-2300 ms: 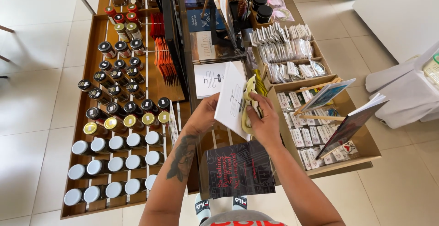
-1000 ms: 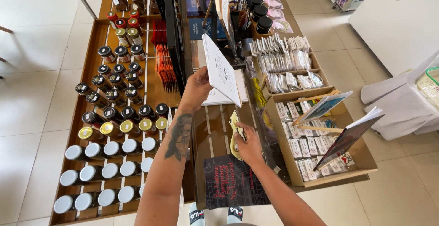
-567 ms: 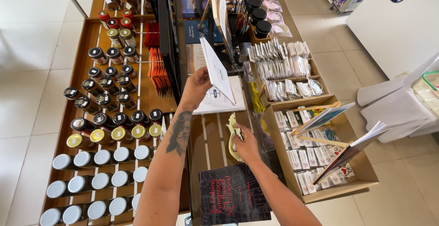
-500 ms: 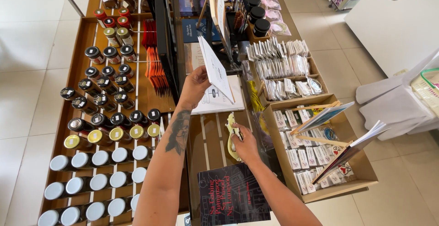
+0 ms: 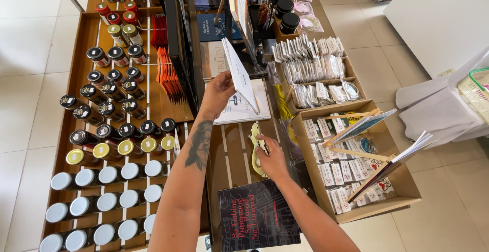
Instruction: Cleaning and dusting various merchandise items on a retail display shelf.
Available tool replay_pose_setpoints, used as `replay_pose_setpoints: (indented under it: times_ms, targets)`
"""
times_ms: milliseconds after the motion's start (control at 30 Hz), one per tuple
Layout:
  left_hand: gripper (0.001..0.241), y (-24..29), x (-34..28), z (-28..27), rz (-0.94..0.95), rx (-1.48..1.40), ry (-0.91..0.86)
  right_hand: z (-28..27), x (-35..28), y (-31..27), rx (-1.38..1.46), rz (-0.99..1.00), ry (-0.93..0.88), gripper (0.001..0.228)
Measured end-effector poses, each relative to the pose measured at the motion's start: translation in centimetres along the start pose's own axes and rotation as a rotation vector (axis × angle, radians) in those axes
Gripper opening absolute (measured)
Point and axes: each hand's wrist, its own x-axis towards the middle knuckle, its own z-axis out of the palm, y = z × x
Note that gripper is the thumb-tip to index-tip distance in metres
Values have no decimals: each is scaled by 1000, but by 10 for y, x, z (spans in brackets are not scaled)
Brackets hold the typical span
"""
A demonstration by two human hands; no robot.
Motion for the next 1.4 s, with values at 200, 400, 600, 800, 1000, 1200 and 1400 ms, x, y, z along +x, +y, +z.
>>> replay_pose_setpoints:
  times_ms: [200, 400, 600, 800, 1000, 1200, 1400]
  targets:
    - [48, -1, -1, 5, -32, 13, 6, -2, 1, -2, 9, -31, -9, 37]
    - [52, 4, -5, 8, 31, 70, 23, -6, 8, 3, 15, -31, 25, 36]
    - [57, 16, -29, 5, 91, 276, 119, -11, 26, 5, 242, 218, 26, 55]
    - [59, -72, -54, -42, -21, 557, 561, -27, 60, -14, 106, 365, -82, 95]
    - [51, -60, -74, -41, -436, 407, 509, -33, 80, -29, 313, 535, -293, 107]
    - [46, -110, -71, -56, -243, 577, 472, -29, 97, 12, 180, 436, -273, 103]
    - [46, -110, -69, -53, -292, 535, 495, -31, 89, -1, 203, 516, -277, 101]
